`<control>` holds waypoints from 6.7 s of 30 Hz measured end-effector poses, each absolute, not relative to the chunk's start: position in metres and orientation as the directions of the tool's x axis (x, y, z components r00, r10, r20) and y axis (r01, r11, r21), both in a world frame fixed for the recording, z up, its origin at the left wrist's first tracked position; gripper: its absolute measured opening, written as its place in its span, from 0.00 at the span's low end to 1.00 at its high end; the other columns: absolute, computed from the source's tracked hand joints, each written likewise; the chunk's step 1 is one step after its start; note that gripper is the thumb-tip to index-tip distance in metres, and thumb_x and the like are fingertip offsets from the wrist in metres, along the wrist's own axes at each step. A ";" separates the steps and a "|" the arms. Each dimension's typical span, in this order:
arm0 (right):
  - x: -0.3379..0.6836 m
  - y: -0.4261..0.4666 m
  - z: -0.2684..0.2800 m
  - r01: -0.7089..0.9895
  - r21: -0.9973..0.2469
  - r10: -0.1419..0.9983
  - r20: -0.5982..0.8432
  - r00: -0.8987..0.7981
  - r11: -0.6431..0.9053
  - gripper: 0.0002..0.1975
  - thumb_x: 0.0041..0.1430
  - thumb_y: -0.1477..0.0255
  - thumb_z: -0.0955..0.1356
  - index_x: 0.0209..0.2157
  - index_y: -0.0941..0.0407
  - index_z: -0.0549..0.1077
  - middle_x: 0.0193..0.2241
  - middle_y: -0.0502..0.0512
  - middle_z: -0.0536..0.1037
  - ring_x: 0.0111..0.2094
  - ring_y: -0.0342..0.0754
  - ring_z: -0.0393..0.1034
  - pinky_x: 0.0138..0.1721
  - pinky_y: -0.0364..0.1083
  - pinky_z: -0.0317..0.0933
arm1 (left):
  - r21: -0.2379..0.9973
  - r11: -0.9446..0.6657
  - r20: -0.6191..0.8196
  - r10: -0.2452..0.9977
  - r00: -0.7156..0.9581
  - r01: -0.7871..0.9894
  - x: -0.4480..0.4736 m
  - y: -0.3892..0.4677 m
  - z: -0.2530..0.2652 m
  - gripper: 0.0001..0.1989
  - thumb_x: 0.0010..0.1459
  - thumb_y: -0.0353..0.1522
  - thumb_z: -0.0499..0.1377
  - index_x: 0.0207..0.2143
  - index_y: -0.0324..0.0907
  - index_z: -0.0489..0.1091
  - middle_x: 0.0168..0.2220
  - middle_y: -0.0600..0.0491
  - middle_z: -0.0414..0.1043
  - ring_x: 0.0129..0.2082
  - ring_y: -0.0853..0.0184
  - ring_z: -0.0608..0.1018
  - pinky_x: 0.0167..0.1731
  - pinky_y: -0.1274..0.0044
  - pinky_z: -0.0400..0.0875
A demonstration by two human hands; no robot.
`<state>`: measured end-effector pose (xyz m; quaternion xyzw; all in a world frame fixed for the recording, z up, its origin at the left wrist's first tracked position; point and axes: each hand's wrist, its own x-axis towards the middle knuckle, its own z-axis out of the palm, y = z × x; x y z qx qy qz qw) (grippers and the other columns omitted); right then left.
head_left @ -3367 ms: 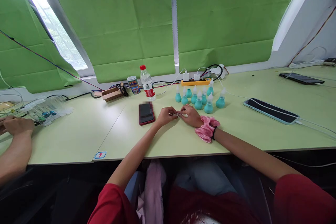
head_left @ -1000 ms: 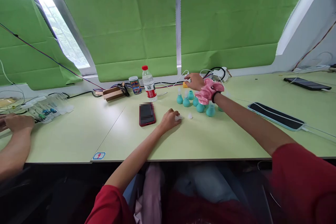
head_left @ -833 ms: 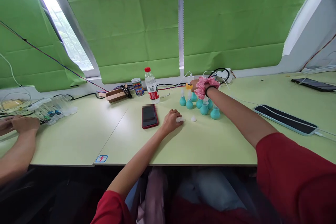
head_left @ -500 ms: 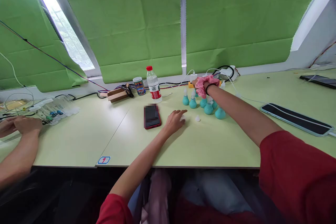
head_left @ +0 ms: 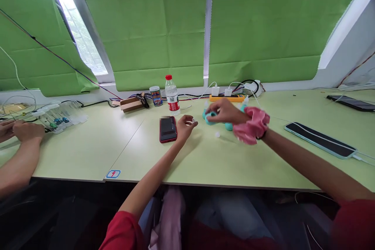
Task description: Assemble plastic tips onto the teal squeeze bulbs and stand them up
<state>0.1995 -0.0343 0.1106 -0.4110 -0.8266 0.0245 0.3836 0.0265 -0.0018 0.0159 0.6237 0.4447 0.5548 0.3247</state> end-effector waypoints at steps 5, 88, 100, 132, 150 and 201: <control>0.189 -0.065 0.050 0.645 -0.383 0.737 0.492 -0.464 0.662 0.12 0.43 0.71 0.67 0.12 0.59 0.65 0.10 0.44 0.59 0.15 0.35 0.51 0.18 0.39 0.46 | 0.956 -0.288 0.291 0.955 0.062 -0.058 0.029 -0.010 0.021 0.18 0.42 0.31 0.61 0.38 0.37 0.66 0.25 0.55 0.68 0.23 0.73 0.73 0.26 0.77 0.73; 0.213 -0.031 0.010 0.426 -0.888 0.873 -0.064 -0.483 0.171 0.10 0.38 0.78 0.67 0.28 0.57 0.65 0.24 0.47 0.67 0.25 0.39 0.60 0.24 0.38 0.56 | 0.532 -0.809 0.532 0.549 0.645 0.250 0.024 -0.026 -0.006 0.12 0.54 0.27 0.52 0.41 0.39 0.66 0.32 0.46 0.70 0.27 0.69 0.73 0.26 0.80 0.70; 0.208 -0.036 0.026 0.285 -0.885 0.674 -0.465 -0.574 -0.368 0.13 0.40 0.72 0.68 0.31 0.56 0.63 0.18 0.43 0.60 0.17 0.34 0.52 0.16 0.36 0.46 | 0.848 -0.501 0.323 0.746 0.582 0.171 0.025 -0.027 0.020 0.10 0.48 0.29 0.59 0.36 0.39 0.72 0.26 0.50 0.70 0.20 0.71 0.70 0.19 0.80 0.68; 0.229 -0.014 0.047 0.339 -0.871 0.834 0.132 -0.536 0.356 0.07 0.44 0.72 0.70 0.27 0.60 0.75 0.23 0.53 0.76 0.23 0.40 0.68 0.22 0.38 0.65 | 0.839 -0.451 0.215 0.789 0.575 0.304 0.020 -0.026 0.013 0.08 0.53 0.33 0.53 0.26 0.37 0.66 0.22 0.56 0.61 0.22 0.74 0.63 0.22 0.82 0.56; 0.219 -0.013 0.030 0.079 -0.995 0.864 -0.089 -0.495 -0.057 0.05 0.39 0.78 0.72 0.25 0.60 0.77 0.22 0.52 0.78 0.24 0.41 0.73 0.27 0.36 0.68 | 0.669 -0.634 0.372 0.737 0.564 0.388 0.020 -0.031 0.008 0.08 0.54 0.30 0.51 0.30 0.37 0.69 0.22 0.52 0.64 0.23 0.71 0.65 0.23 0.81 0.60; 0.275 0.026 0.126 0.934 0.001 0.917 0.187 -0.351 0.357 0.30 0.49 0.57 0.63 0.51 0.59 0.63 0.44 0.60 0.70 0.42 0.55 0.66 0.41 0.50 0.60 | 0.830 -0.466 0.275 0.820 0.501 0.306 0.016 -0.027 0.014 0.14 0.50 0.23 0.49 0.38 0.41 0.67 0.44 0.47 0.61 0.46 0.62 0.66 0.45 0.69 0.62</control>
